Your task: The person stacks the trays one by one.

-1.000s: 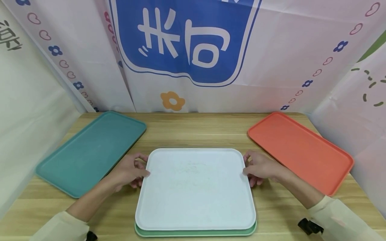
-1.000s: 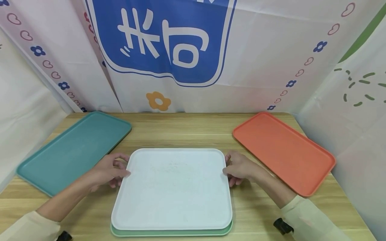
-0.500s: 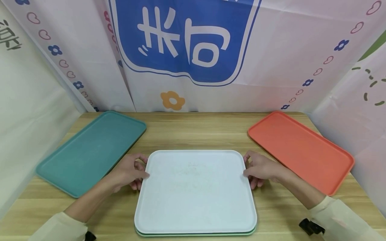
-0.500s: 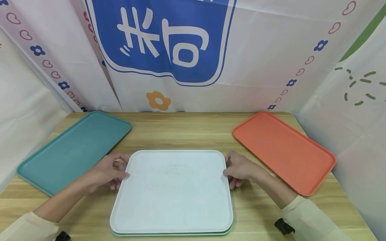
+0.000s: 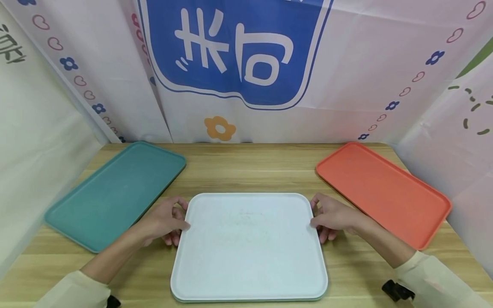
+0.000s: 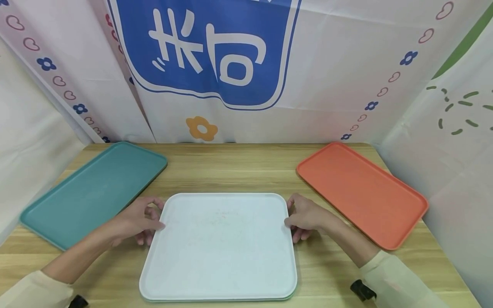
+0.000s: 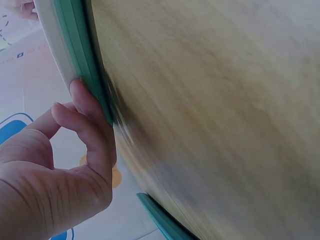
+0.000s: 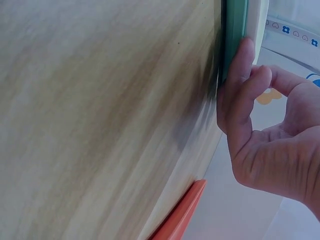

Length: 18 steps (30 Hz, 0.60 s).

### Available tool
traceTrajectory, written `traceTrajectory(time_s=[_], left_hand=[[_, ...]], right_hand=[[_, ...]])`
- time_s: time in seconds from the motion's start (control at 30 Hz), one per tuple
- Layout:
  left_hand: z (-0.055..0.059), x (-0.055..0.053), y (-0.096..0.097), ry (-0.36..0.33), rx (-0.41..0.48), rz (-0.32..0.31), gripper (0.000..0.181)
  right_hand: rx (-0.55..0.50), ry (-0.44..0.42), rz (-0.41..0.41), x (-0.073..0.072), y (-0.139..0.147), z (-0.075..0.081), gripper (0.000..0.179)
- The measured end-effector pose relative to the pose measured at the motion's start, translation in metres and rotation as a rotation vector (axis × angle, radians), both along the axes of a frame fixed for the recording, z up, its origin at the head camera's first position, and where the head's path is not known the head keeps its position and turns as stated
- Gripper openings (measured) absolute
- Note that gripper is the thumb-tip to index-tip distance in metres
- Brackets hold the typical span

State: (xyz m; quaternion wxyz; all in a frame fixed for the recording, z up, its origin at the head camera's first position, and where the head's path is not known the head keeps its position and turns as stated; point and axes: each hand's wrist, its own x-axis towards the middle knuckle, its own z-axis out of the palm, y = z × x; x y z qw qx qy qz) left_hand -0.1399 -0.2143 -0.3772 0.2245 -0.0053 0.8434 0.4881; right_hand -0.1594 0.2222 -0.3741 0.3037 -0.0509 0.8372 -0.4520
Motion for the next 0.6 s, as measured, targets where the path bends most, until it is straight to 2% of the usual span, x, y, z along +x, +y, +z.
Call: traceTrajectory(time_s=[0.23,0.6], left_hand=[[-0.0016,0.0010,-0.0019,-0.007,0.015,-0.031,0.047],[-0.0011,0.0012,-0.0030,0.000,0.025,-0.045,0.048]], right_hand=[[0.003,-0.007,-0.004,0.0006,-0.0004,-0.0007,0.046],[0.011,0.004,-0.005,0.0008,-0.0013,-0.0008,0.046]])
